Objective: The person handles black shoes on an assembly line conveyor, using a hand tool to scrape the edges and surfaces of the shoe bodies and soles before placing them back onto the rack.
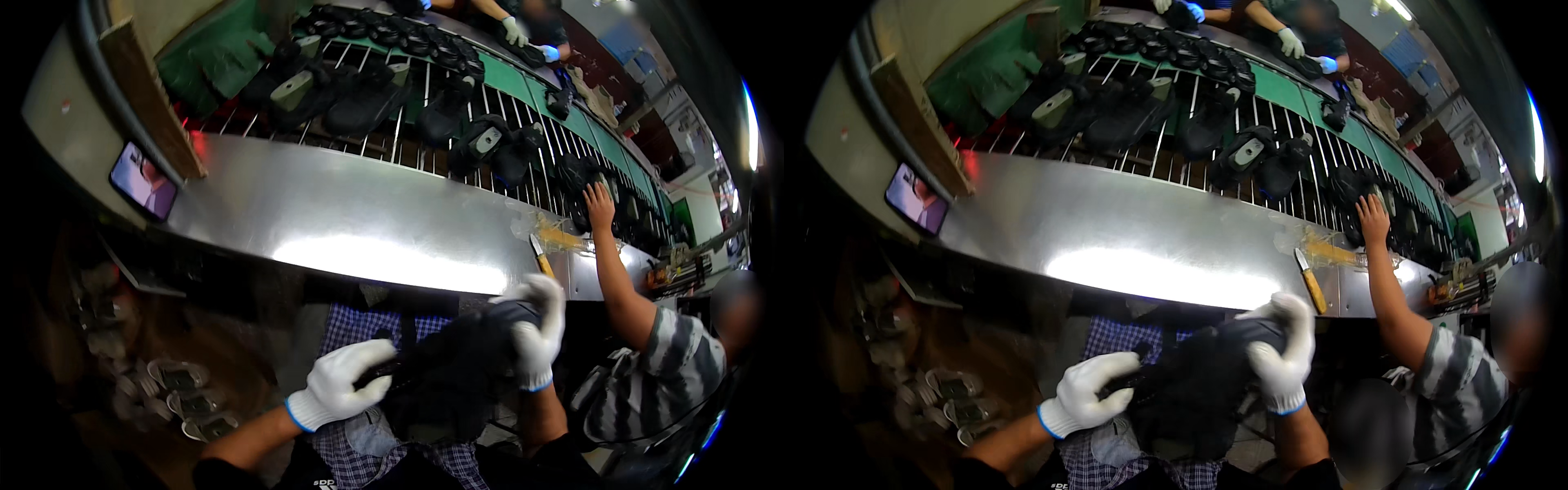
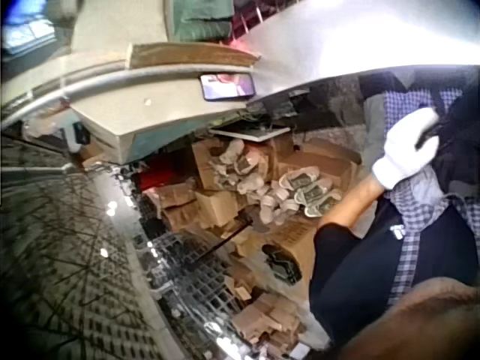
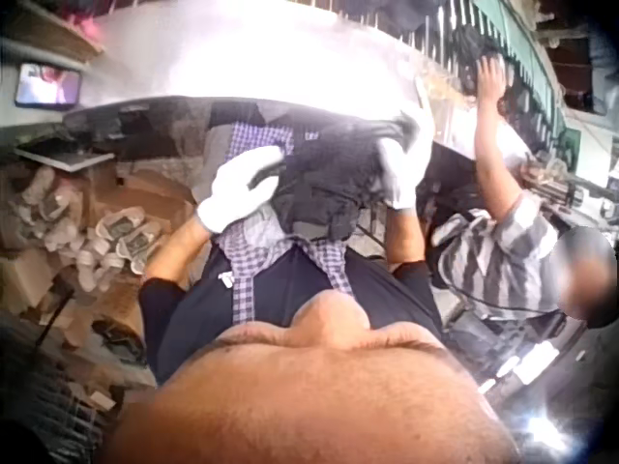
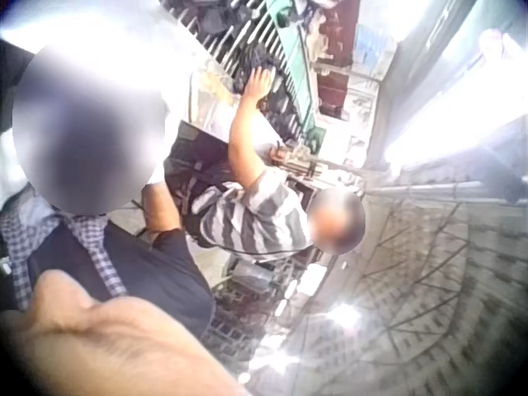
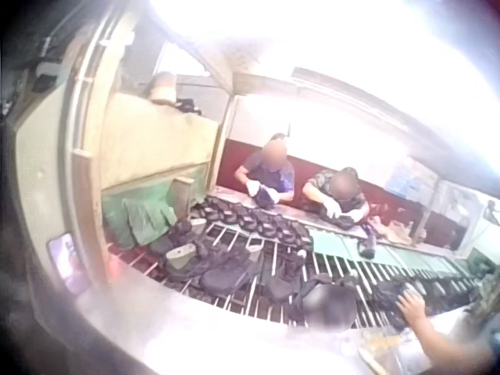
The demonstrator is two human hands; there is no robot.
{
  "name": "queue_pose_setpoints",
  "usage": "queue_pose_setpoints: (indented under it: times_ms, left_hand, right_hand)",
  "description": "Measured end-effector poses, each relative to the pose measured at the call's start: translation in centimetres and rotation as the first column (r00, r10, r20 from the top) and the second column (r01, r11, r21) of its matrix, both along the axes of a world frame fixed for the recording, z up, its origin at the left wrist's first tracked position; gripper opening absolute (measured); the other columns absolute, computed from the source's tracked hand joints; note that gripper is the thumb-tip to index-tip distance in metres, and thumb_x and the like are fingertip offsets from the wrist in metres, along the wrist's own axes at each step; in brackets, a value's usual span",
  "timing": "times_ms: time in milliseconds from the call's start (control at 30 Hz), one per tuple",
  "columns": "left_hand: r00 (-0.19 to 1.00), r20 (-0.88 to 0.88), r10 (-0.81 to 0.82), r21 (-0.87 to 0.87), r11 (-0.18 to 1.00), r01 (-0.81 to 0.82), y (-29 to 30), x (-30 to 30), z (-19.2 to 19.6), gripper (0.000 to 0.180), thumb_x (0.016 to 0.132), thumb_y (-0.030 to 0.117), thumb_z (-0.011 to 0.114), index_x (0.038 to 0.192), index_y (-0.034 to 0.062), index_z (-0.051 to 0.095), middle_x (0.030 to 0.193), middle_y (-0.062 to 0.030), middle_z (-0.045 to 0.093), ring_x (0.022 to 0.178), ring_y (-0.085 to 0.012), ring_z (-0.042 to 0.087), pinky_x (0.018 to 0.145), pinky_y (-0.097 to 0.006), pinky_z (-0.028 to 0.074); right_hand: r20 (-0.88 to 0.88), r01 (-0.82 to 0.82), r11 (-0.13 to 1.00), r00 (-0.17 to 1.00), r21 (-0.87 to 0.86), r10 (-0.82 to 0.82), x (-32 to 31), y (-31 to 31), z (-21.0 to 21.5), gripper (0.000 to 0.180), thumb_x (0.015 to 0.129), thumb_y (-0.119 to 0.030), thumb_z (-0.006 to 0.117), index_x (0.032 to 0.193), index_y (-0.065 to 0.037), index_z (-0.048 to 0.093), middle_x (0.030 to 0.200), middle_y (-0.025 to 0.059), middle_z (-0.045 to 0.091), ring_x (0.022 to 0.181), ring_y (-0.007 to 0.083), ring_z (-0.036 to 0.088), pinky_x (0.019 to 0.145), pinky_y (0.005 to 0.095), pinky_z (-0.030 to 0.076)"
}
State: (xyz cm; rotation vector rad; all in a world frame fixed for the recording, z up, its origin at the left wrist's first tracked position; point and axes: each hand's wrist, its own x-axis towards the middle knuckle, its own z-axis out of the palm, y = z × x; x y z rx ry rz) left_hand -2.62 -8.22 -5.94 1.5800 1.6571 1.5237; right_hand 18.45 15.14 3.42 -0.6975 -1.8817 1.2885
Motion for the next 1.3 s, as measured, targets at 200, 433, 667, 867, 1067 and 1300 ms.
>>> queue_pose_setpoints:
  times_ms: [200, 433, 667, 867, 1067, 1300]
  left_hand:
    - [0.75, 0.64, -0.165, -0.152, 0.93, 0.334, -0.4, 0.5, -7.5, 0.084, 0.115, 0.058, 0.032, 0.167, -0.0076, 0.026, 0.169, -0.0241, 0.038, 0.157, -0.0316, 0.037, 0.13, -0.04, 0.027]
    - [0.792, 0.577, -0.199, 0.236, 0.969, 0.071, 11.4, -5.3, 2.9, 0.043, 0.119, 0.025, 0.036, 0.135, -0.0052, 0.063, 0.116, -0.017, 0.074, 0.106, -0.025, 0.073, 0.099, -0.037, 0.057]
    - [0.798, 0.462, -0.387, 0.004, 0.901, 0.434, 18.7, 5.0, -0.7, 0.028, 0.106, 0.021, 0.061, 0.091, 0.0007, 0.071, 0.086, -0.0069, 0.071, 0.08, -0.0152, 0.065, 0.078, -0.032, 0.053]
    - [0.89, 0.362, -0.278, -0.102, 0.937, 0.334, 19.5, 6.0, -1.3, 0.03, 0.107, 0.02, 0.057, 0.086, 0.0002, 0.068, 0.083, -0.0093, 0.069, 0.08, -0.0181, 0.065, 0.078, -0.035, 0.053]
    - [0.952, 0.251, -0.174, -0.016, 0.983, 0.184, 19.4, 4.5, -0.6, 0.03, 0.107, 0.018, 0.056, 0.09, 0.0007, 0.072, 0.087, -0.0142, 0.072, 0.083, -0.0268, 0.07, 0.079, -0.038, 0.055]
    - [0.981, -0.133, -0.139, -0.094, 0.987, 0.127, 12.9, 5.4, 2.4, 0.053, 0.097, 0.028, 0.074, 0.141, -0.0018, 0.066, 0.151, -0.0279, 0.056, 0.139, -0.0425, 0.057, 0.118, -0.05, 0.046]
  right_hand:
    - [-0.702, -0.149, 0.982, 0.712, -0.12, 0.023, -1.2, -3.7, 2.9, 0.038, 0.099, -0.041, 0.069, 0.114, -0.009, 0.055, 0.092, 0.0044, 0.059, 0.078, 0.0192, 0.05, 0.117, 0.0561, 0.041]
    - [0.0, -0.174, 0.57, 0.956, -0.803, 0.293, 7.5, -5.5, -11.6, 0.121, 0.065, -0.016, 0.102, 0.165, 0.0, 0.035, 0.156, 0.0179, 0.056, 0.142, 0.0296, 0.056, 0.122, 0.0442, 0.043]
    - [0.194, 0.0, 0.942, 0.978, -0.336, 0.069, 7.8, -6.3, -6.4, 0.112, 0.07, -0.028, 0.091, 0.163, 0.003, 0.036, 0.159, 0.0215, 0.05, 0.145, 0.033, 0.053, 0.121, 0.0454, 0.044]
    - [0.543, -0.18, 0.958, 0.839, 0.224, 0.031, 2.4, -5.5, 1.9, 0.083, 0.071, -0.011, 0.069, 0.15, 0.005, 0.049, 0.157, 0.0354, 0.043, 0.147, 0.0507, 0.046, 0.12, 0.056, 0.041]
    - [0.45, -0.469, 0.83, 0.838, 0.302, 0.309, 7.8, -8.4, -0.3, 0.041, 0.078, -0.027, 0.074, 0.111, -0.006, 0.063, 0.107, 0.0194, 0.069, 0.096, 0.0418, 0.067, 0.097, 0.0544, 0.054]
    - [0.603, -0.38, 0.924, 0.726, -0.048, 0.331, 2.5, -1.4, 0.6, 0.049, 0.082, -0.048, 0.086, 0.098, -0.005, 0.069, 0.094, 0.0126, 0.067, 0.086, 0.0336, 0.068, 0.082, 0.0442, 0.058]
